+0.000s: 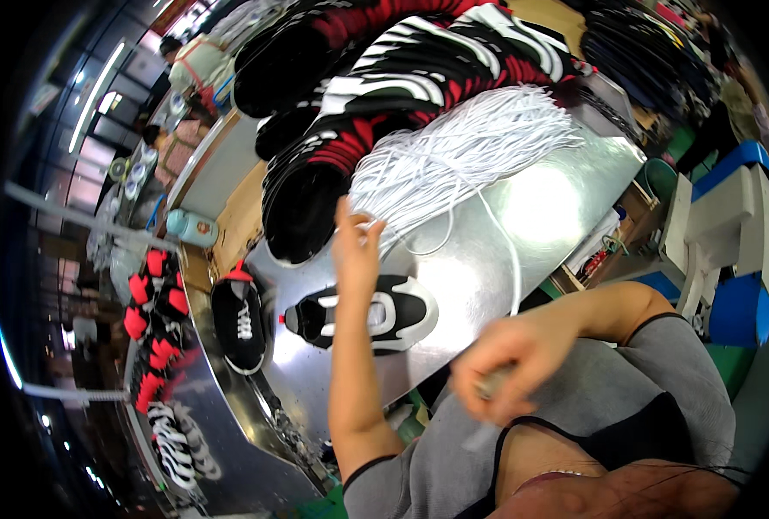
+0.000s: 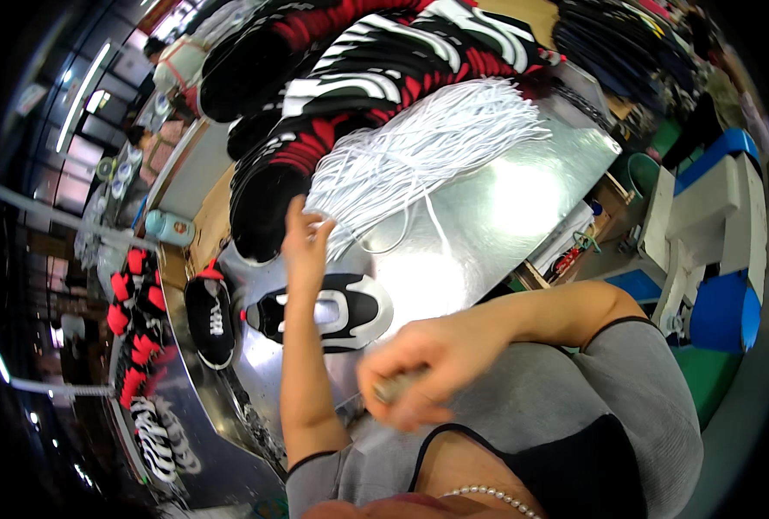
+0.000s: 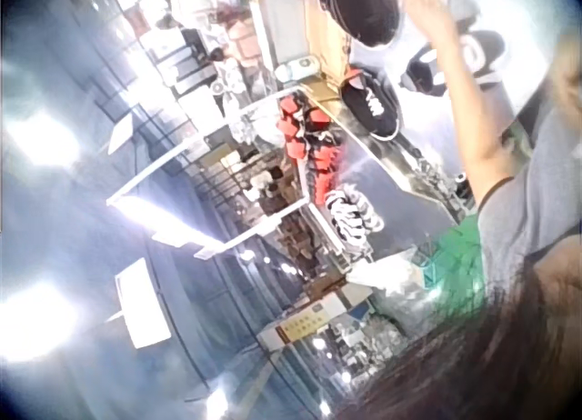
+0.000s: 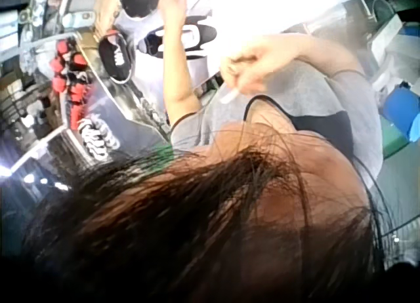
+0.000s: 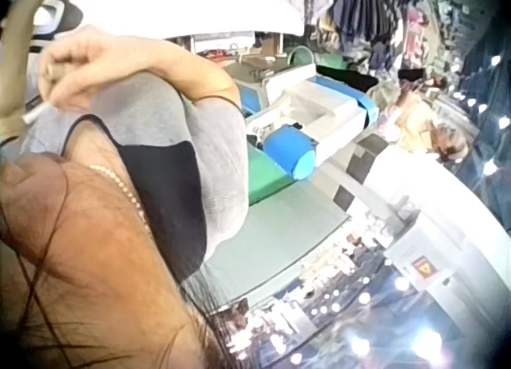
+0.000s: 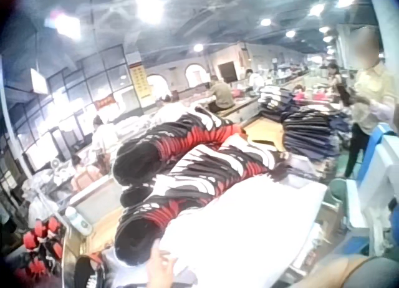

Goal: The person laces the upper part of a black and white shoe by hand, threading a white lace through the eyelets and pulling it tight, then arranges a stack of shoe uppers on a metal table.

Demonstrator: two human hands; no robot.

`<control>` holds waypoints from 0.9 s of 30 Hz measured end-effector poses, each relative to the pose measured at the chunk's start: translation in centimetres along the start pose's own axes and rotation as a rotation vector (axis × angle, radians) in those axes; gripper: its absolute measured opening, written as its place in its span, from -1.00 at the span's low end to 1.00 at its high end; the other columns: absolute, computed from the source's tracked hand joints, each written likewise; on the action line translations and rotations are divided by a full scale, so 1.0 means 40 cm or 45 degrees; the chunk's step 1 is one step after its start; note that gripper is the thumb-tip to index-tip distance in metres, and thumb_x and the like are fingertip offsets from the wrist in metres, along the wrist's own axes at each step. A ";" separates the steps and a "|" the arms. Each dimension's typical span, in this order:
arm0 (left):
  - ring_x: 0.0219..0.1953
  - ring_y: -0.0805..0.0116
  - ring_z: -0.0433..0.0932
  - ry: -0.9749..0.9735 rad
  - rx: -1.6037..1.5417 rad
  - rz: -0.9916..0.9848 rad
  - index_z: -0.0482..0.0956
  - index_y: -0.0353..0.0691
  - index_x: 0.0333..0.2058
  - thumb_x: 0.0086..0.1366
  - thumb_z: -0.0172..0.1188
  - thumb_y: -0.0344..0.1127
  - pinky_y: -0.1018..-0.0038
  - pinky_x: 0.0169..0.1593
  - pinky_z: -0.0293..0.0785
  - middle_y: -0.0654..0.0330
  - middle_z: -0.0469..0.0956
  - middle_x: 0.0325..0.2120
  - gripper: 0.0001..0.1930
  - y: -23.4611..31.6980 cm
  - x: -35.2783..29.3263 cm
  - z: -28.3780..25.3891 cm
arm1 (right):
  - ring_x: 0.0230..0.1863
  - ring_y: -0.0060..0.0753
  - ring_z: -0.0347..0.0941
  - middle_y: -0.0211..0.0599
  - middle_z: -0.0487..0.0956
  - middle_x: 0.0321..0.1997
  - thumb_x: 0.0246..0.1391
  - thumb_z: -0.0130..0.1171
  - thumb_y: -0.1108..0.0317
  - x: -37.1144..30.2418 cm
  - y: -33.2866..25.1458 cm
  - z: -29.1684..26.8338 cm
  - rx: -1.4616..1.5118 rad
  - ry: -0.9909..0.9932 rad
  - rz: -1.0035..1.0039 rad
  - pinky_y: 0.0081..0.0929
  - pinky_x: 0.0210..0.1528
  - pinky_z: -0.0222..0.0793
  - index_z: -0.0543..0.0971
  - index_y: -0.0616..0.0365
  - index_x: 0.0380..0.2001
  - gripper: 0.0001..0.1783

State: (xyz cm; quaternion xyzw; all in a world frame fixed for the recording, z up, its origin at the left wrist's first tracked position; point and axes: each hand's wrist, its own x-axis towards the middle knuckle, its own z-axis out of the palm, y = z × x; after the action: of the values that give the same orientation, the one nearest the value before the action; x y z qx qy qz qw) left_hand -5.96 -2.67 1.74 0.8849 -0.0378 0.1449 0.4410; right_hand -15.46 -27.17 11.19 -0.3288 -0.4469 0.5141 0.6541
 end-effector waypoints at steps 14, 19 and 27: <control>0.03 0.27 0.54 -0.755 -0.475 -1.373 0.51 -0.31 0.07 0.39 0.00 0.18 0.32 0.08 0.44 0.02 0.54 0.03 -0.38 -0.138 -0.294 -0.267 | -0.53 -0.63 0.42 -0.48 0.59 -0.41 0.23 0.07 0.16 0.128 0.344 -0.210 -0.477 1.028 0.080 -0.56 -0.44 0.37 0.51 0.07 -0.23 -0.78; 0.19 0.27 0.42 -0.567 -1.013 -1.434 0.38 -0.29 0.19 0.37 0.10 0.02 0.40 0.33 0.24 0.11 0.46 0.15 -0.42 -0.044 -0.233 -0.099 | -0.47 -0.64 0.47 -0.53 0.64 -0.39 0.24 0.06 0.05 0.106 0.337 -0.254 -0.484 1.346 0.280 -0.57 -0.34 0.39 0.54 0.01 -0.15 -0.69; 0.27 0.20 0.28 -0.343 -1.276 -0.839 0.30 -0.44 0.20 0.47 -0.09 -0.02 0.30 0.39 0.04 -0.01 0.38 0.17 -0.43 0.048 -0.268 -0.036 | -0.53 -0.78 0.33 -0.53 0.53 -0.52 0.19 0.14 0.36 0.101 0.239 -0.219 -0.207 1.239 0.010 -0.69 -0.52 0.20 0.54 0.21 -0.30 -0.86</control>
State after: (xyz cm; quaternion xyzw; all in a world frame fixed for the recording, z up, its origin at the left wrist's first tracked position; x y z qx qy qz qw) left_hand -16.91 -3.34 0.91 0.5458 0.1187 -0.1476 0.8162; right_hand -10.71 -20.55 0.31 -0.5824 -0.1269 0.2669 0.7573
